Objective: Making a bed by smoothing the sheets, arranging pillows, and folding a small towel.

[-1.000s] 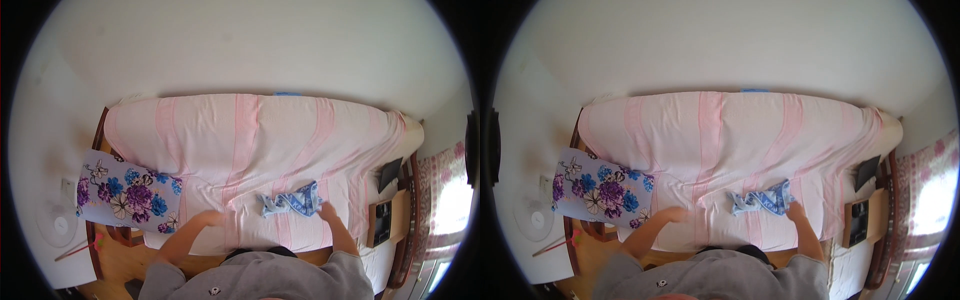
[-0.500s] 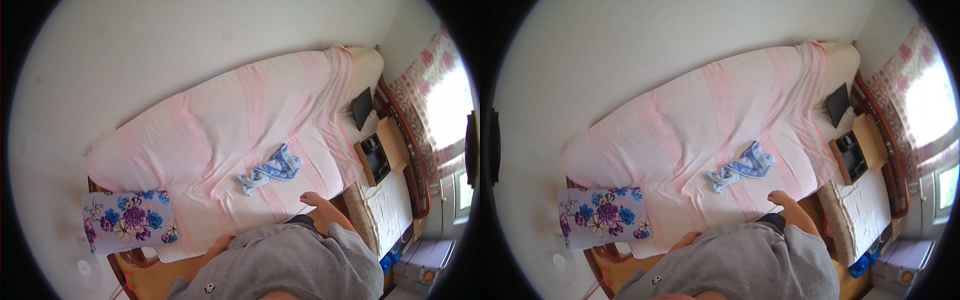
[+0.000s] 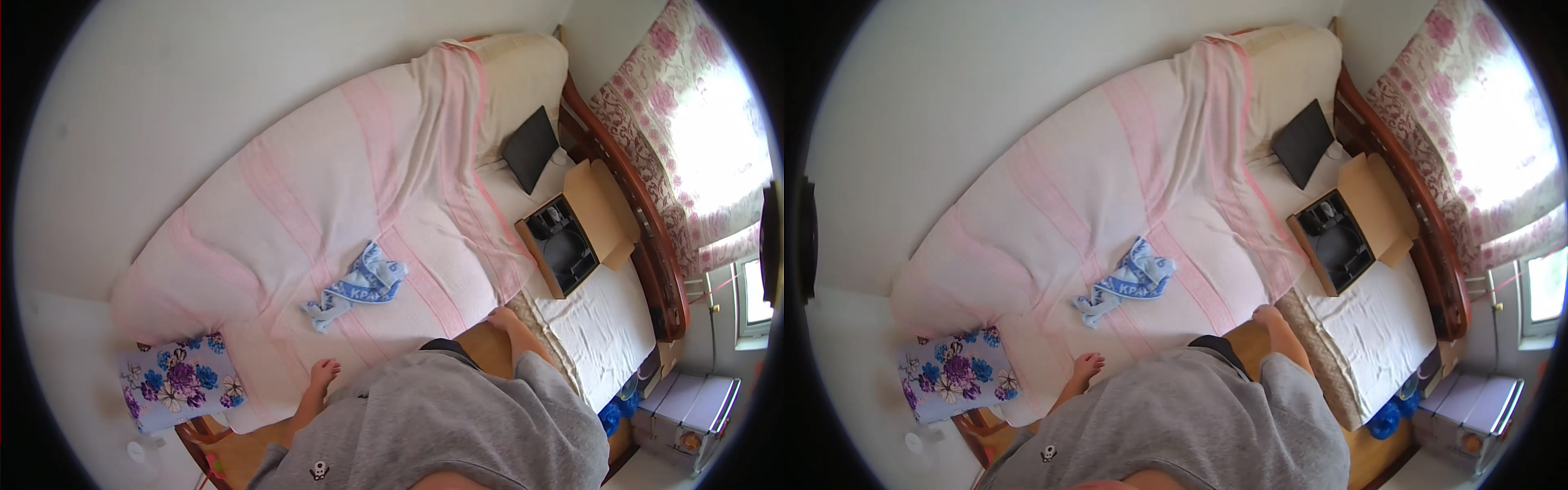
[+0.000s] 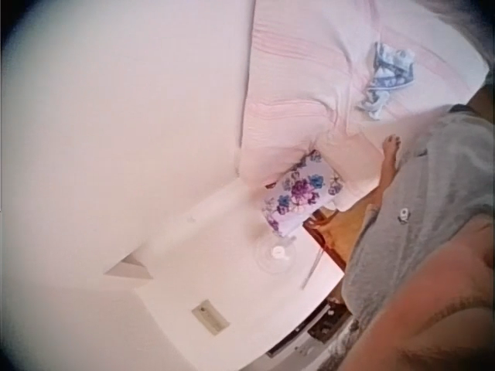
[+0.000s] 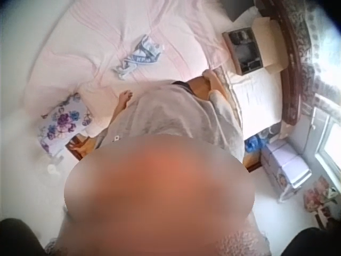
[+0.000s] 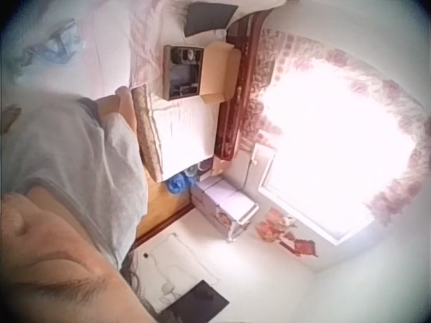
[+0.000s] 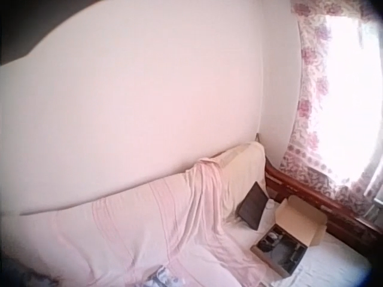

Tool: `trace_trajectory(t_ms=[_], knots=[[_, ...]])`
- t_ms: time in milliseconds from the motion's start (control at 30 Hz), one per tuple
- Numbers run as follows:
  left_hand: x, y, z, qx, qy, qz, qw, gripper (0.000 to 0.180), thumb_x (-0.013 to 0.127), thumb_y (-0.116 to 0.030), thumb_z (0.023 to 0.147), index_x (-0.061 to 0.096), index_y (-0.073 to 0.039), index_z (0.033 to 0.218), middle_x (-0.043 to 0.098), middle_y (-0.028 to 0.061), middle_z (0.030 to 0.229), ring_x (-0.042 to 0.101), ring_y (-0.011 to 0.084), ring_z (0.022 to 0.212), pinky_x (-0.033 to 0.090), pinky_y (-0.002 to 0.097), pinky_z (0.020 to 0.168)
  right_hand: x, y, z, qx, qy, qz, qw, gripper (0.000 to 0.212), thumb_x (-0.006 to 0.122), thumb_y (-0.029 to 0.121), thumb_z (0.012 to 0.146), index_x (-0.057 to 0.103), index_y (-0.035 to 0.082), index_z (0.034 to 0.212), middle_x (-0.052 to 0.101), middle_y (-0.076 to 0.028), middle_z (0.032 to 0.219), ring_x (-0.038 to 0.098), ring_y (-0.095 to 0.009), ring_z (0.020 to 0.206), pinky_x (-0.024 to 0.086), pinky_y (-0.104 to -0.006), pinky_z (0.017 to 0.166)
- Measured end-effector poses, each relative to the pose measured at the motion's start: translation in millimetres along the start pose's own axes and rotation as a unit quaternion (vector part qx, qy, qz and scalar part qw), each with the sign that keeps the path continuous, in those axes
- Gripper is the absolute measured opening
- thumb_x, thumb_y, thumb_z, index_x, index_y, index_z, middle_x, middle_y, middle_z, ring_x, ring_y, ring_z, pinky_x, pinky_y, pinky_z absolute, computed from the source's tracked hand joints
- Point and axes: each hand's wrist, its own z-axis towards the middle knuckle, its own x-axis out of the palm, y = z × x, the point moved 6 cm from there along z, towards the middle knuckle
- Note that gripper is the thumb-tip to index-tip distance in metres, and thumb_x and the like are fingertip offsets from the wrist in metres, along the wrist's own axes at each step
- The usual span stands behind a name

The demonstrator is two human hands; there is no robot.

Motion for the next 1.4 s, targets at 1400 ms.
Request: trace_trajectory(t_ms=[1400], knots=[[63.8, -17.0, 59.0, 0.070, 0.140, 0.084, 0.984, 0.021, 0.055, -0.011, 0.075, 0.054, -0.003, 0.094, 0.060, 0.0054, 0.078, 0.056, 0.0114, 0.063, 0.042, 0.0198, 0.052, -36.5, 0.2, -63.6, -0.008, -0.101, 0.074, 0.992, 0.028, 0.058, 0.027, 0.067, 0.059, 0.010, 0.090, 0.060, -0.009, 0.085, 0.057, -0.022, 0.080, 0.044, -0.0323, 0.072]])
